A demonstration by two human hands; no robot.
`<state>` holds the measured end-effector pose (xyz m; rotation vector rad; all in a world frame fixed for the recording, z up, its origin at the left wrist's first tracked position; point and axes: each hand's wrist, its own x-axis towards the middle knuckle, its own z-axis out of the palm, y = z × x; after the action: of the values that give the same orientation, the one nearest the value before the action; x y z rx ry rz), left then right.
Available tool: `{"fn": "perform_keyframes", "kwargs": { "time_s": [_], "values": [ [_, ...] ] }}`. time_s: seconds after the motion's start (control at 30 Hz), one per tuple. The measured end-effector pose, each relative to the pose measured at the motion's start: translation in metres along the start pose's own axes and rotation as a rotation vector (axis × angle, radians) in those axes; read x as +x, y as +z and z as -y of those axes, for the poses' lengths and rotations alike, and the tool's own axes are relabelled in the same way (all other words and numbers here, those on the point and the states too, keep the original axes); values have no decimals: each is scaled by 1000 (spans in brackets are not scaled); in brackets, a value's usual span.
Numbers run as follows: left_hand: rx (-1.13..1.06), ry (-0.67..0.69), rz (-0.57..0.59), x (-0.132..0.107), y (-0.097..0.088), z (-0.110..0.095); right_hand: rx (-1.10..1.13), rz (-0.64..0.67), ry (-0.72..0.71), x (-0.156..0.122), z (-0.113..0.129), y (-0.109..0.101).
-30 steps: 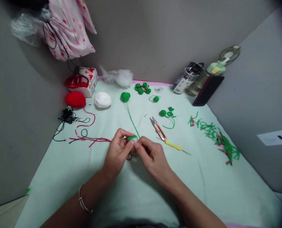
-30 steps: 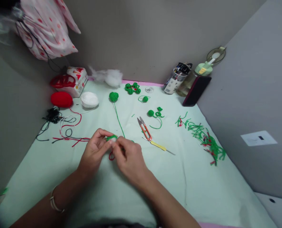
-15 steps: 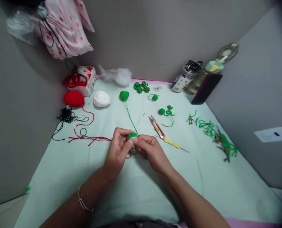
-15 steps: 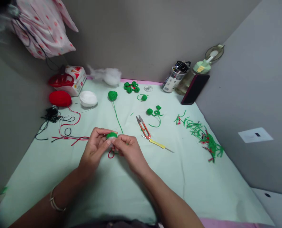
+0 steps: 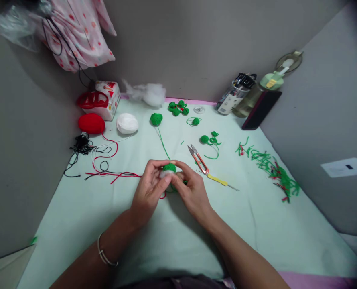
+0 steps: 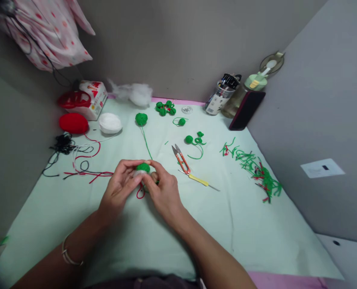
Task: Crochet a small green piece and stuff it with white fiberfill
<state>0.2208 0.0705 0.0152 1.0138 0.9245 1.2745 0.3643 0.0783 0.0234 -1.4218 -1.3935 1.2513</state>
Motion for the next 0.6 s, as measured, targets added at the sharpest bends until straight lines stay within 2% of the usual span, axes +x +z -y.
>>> {"fn": "perform_keyframes", "kwargs": {
  "time_s": [0.2, 0.33, 0.4, 0.5, 0.57, 0.6],
  "values": [
    [-1, -31, 22, -2, 4, -2, 198, 33, 111, 4, 9, -2],
    [174, 31, -11, 3, -2, -6, 222, -1, 127, 7, 12, -5],
    [271, 128, -103, 9, -12, -9, 241, -3, 151, 9, 10, -8],
    [339, 345, -350, 16, -28, -12, 294, -4, 172, 13, 6, -11],
    [337, 395, -418, 17, -33, -15, 307, -8, 173, 14, 4, -11],
    [355, 401, -405, 17, -32, -15, 302, -9, 174, 14, 4, -11]
  ]
}}
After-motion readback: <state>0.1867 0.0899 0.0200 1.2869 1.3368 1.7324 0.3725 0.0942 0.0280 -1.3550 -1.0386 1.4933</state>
